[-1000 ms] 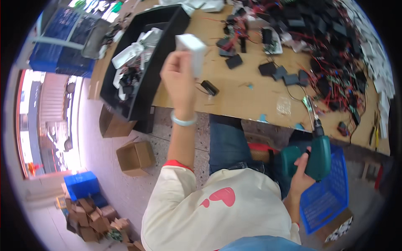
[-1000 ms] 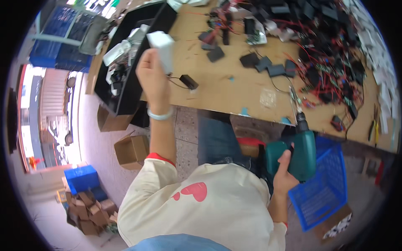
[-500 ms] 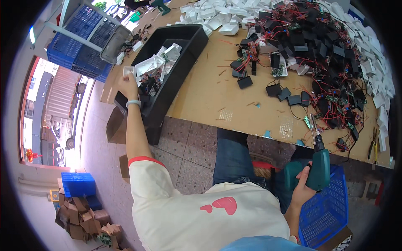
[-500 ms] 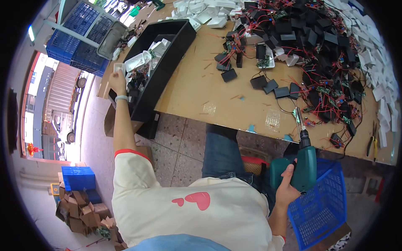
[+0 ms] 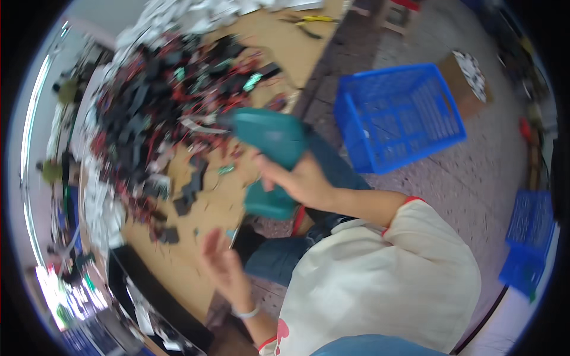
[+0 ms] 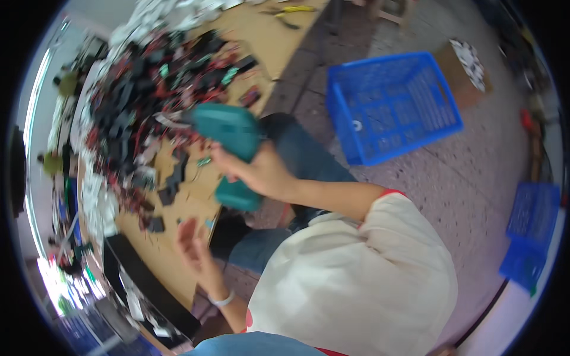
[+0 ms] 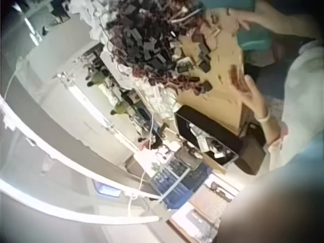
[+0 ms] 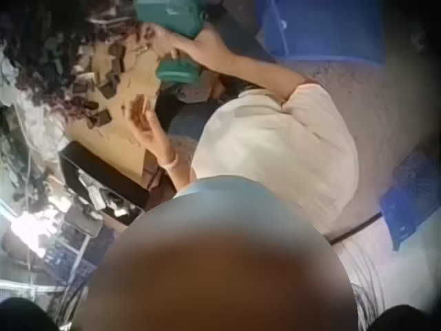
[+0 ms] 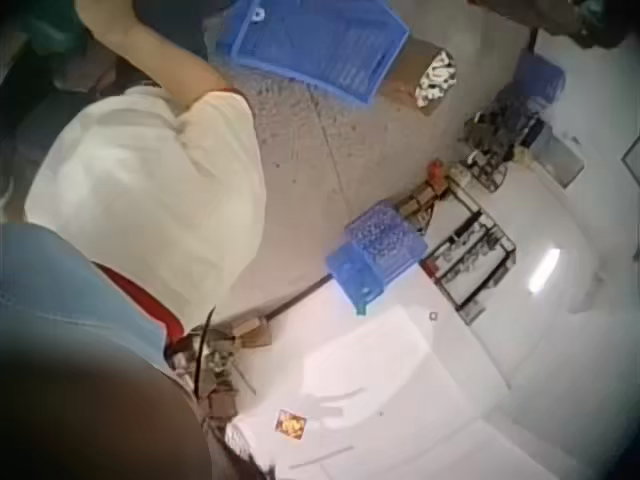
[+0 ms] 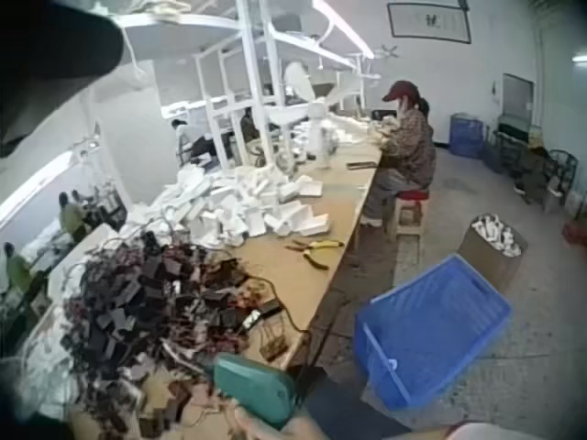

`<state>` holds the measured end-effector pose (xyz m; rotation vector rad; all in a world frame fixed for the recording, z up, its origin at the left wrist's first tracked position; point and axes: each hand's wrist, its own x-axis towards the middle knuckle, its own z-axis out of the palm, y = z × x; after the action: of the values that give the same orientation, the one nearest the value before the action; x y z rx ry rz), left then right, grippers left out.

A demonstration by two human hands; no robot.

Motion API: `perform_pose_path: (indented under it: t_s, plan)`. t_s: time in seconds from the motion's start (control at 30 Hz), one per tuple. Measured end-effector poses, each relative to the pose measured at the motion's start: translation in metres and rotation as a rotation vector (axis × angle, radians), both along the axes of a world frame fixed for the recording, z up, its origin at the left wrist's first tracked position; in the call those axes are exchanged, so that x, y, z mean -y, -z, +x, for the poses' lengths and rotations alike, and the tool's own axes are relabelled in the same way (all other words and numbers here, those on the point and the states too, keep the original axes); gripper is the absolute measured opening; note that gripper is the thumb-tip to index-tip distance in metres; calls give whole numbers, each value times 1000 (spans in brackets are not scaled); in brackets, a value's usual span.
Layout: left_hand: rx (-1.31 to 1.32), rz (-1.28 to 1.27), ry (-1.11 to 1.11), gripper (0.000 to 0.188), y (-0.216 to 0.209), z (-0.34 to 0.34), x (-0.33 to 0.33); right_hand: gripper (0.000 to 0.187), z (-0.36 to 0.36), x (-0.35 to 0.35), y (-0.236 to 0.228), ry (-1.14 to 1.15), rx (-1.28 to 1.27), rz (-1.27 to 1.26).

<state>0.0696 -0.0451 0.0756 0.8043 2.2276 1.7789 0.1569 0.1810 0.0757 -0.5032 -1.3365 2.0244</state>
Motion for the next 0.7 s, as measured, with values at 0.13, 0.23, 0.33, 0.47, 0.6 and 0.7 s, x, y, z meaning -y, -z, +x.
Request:
perform_pose_path:
  t_s: [0.13, 0.23, 0.33, 0.47, 0.6, 0.7]
  plan:
    - [-12, 48, 369, 78, -6, 13, -104, 34, -16, -7, -5, 48, -236, -128]
    - [142, -148, 407, 59, -17, -9, -119, 39, -15, -17, 2, 0, -269, -98]
    - [166, -207, 456, 50, -17, -5, -126, 40, -11, -23, -2, 47, -271, 91]
    - [-323, -255, 310, 45, -17, 16, -141, 44, -13, -22, 2, 168, -195, 293]
    - [-659, -241, 252, 36, -18, 27, -154, 46, 0, -37, -11, 30, -85, 276]
    - [-585, -257, 77, 26, 3, 24, -149, 42, 27, -38, -11, -73, -81, 206]
